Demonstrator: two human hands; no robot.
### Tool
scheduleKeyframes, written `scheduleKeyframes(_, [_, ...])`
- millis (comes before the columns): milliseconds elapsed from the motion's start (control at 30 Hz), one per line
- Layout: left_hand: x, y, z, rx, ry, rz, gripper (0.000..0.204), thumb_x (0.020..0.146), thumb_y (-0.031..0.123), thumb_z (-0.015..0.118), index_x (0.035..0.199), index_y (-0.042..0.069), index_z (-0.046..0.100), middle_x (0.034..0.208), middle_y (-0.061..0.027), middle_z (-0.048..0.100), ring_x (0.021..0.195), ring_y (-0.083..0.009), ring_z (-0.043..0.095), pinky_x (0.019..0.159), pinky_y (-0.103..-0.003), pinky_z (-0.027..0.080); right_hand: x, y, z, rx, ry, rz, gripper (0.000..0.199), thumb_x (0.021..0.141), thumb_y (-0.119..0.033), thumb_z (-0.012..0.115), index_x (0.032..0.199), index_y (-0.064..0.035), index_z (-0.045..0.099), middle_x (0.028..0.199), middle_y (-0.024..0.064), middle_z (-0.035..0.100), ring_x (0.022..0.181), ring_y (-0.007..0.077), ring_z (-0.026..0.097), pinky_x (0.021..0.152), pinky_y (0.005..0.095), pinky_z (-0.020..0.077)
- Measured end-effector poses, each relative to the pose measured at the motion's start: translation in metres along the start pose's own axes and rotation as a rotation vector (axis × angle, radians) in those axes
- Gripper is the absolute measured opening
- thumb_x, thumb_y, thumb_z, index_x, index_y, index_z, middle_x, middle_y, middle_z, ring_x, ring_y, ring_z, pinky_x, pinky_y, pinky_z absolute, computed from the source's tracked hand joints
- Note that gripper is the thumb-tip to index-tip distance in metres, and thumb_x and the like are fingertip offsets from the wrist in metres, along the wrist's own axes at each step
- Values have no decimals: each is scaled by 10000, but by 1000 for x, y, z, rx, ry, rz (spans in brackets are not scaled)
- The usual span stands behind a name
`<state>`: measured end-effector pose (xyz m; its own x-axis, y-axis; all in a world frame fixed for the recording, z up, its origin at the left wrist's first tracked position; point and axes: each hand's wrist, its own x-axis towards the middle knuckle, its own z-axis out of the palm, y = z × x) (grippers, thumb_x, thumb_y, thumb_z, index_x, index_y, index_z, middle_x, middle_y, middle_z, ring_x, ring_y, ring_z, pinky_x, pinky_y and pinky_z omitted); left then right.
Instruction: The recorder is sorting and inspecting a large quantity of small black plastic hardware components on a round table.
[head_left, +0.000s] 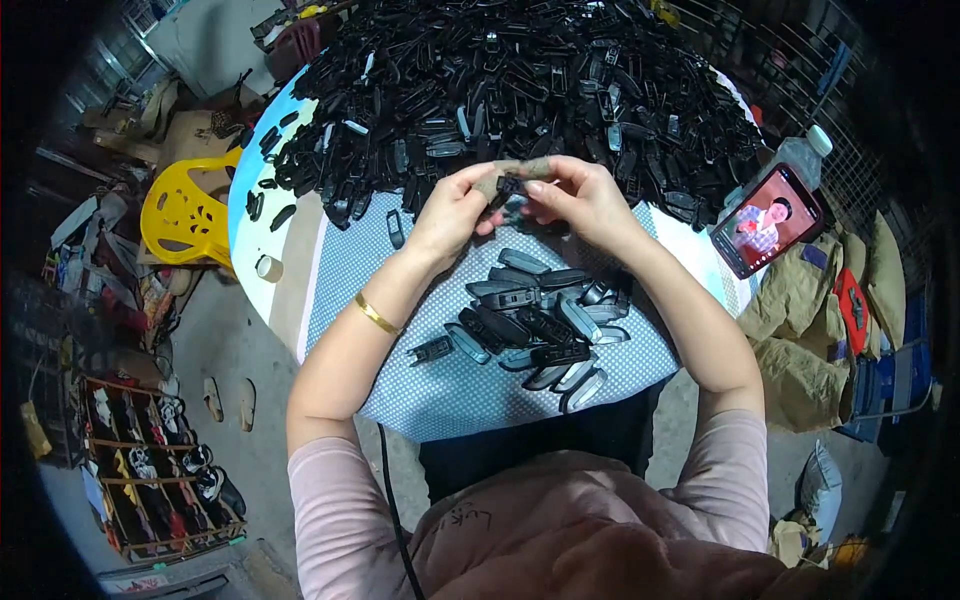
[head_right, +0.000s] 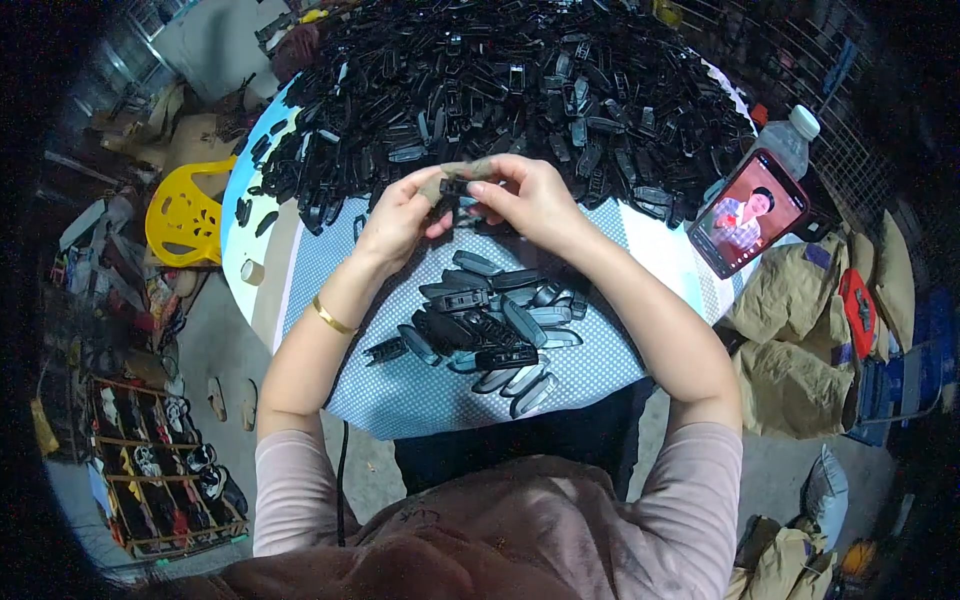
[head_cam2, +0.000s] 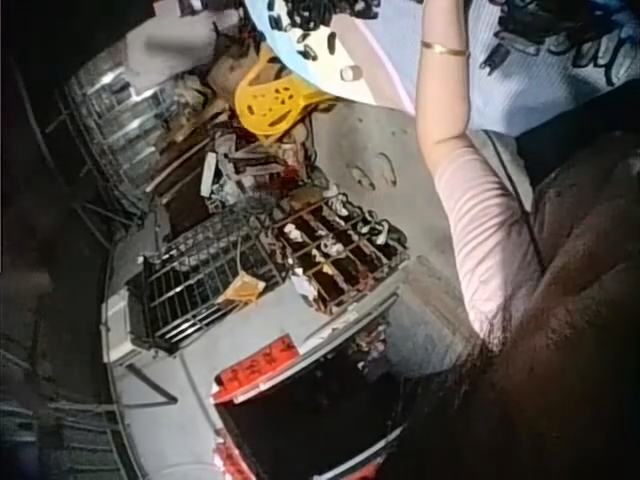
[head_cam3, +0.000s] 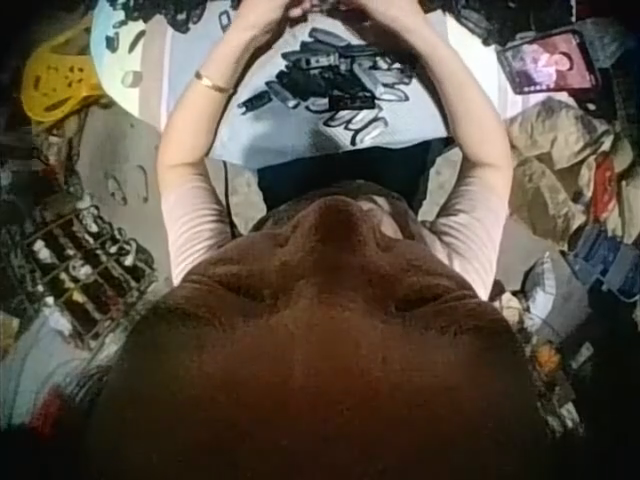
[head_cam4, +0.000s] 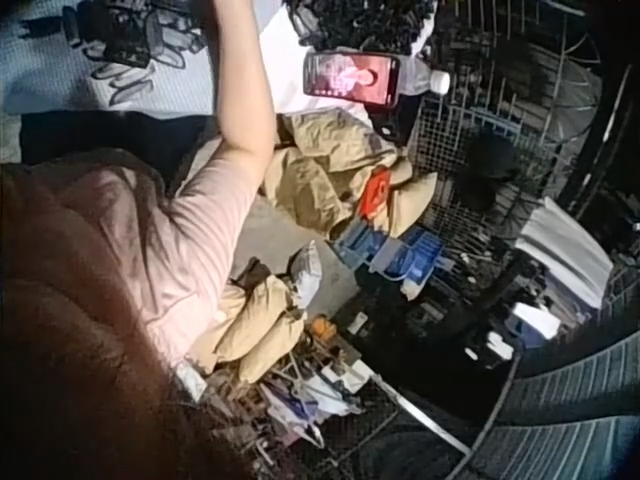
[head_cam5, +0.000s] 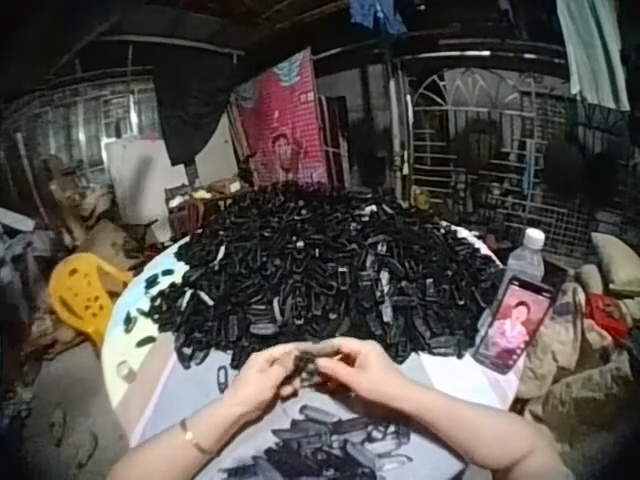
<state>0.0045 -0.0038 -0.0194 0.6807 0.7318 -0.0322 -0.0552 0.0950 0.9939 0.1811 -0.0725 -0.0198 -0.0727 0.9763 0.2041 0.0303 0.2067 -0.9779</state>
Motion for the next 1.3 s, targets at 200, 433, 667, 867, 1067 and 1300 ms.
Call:
scheduleKeyframes(200, [-1,1,-5,9,173,-39,255,901,208,540,1072,19,551,761,-13,565,480,-51,488,399,-133,371,0,7,10,-42,38,-102,201,893,-118,538,1050,7,561,883,58,613,754,121,628,633,225,513])
scheduleKeyframes(433, [-7,-1,-5,-308,28,114,367,827,100,634,1154,-17,515,838,-18,588,708,-92,564,672,-214,476,0,11,15,204,71,122,171,903,-134,524,1009,1,538,845,74,595,739,148,635,620,231,519])
scheduleKeyframes(667, [-11,3,1,78,92,257,325,822,52,614,1140,8,572,881,-2,567,775,-68,521,706,-195,436,-5,3,16,258,129,33,184,898,-140,536,1005,10,545,830,71,600,703,132,623,588,220,502])
scheduleKeyframes(867, [-13,1,3,46,135,246,340,809,14,609,1145,-13,564,1068,-75,603,900,-85,549,813,-224,445,-5,2,17,167,114,47,182,877,-127,571,974,26,582,796,51,609,639,106,615,519,196,493])
scheduleKeyframes(1067, [-11,-1,10,-146,133,227,387,831,3,575,1205,-46,492,1089,-119,600,992,-165,568,881,-263,444,-7,16,28,-331,284,-203,261,816,-169,646,986,22,593,764,83,622,570,101,580,512,237,461])
scheduleKeyframes(1300, [-14,6,3,-41,-72,210,282,856,66,568,1121,-27,562,1064,-106,608,1016,-170,552,909,-287,419,-13,1,19,-596,119,-306,281,773,-253,669,823,20,626,635,144,591,518,236,570,497,322,434])
